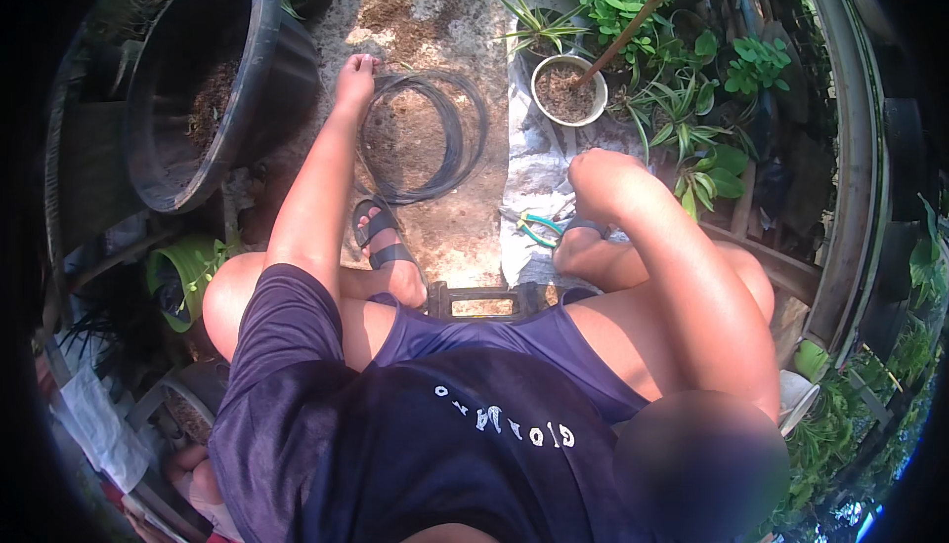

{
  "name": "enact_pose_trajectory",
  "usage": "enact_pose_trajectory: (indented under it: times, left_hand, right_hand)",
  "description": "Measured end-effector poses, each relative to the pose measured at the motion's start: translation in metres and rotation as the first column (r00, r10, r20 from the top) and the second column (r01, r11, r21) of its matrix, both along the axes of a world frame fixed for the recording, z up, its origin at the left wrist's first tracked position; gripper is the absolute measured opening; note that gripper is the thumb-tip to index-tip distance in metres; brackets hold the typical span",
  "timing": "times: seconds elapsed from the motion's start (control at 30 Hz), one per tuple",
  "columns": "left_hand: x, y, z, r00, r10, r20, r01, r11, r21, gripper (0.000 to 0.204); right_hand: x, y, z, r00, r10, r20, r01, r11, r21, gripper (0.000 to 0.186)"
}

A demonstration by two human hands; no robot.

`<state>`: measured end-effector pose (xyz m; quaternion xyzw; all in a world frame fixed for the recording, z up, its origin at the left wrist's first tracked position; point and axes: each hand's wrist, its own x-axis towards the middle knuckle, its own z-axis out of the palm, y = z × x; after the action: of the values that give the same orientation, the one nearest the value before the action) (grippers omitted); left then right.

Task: The person sits cross-legged in a garden and repairs a black wire. They use pliers to strip the ends of the wire, then twist the exposed strands together by hand. The person repeatedly inspects the connection and pulls the wire taut to test its integrity.

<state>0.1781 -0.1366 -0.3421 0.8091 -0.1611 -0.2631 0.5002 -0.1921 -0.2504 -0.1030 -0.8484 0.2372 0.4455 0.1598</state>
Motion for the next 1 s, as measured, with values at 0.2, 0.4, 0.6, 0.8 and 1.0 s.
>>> enact_pose_trajectory:
  times: [0.2, 0.4, 0.6, 0.8, 1.0]
  left_hand:
    - [0.018, -0.003, 0.043, 0.953, 0.132, -0.272, -0.202, 0.948, -0.247, 0.022]
    - [0.038, 0.013, 0.02, 0.992, -0.093, 0.086, 0.09, 0.995, 0.045, 0.03]
    - [0.011, 0.04, 0.009, 0.833, -0.191, 0.519, 0.02, 0.948, 0.318, 0.028]
    - [-0.041, 0.001, 0.029, 0.65, -0.272, 0.709, 0.306, 0.948, 0.083, 0.02]
    - [-0.033, -0.02, -0.014, 0.375, -0.685, 0.624, 0.49, 0.718, 0.494, 0.025]
  right_hand:
    - [0.002, 0.004, 0.008, 0.999, -0.026, -0.036, 0.025, 0.999, -0.022, 0.025]
    - [-0.005, 0.002, 0.0, 1.0, 0.0, -0.017, -0.001, 0.999, -0.041, 0.025]
    - [-0.013, -0.001, -0.001, 0.993, -0.079, 0.093, 0.084, 0.995, -0.051, 0.024]
    - [-0.008, -0.007, 0.003, 0.994, -0.077, 0.072, 0.081, 0.996, -0.049, 0.024]
    - [-0.004, -0.011, -0.001, 0.998, -0.052, 0.033, 0.054, 0.998, -0.037, 0.02]
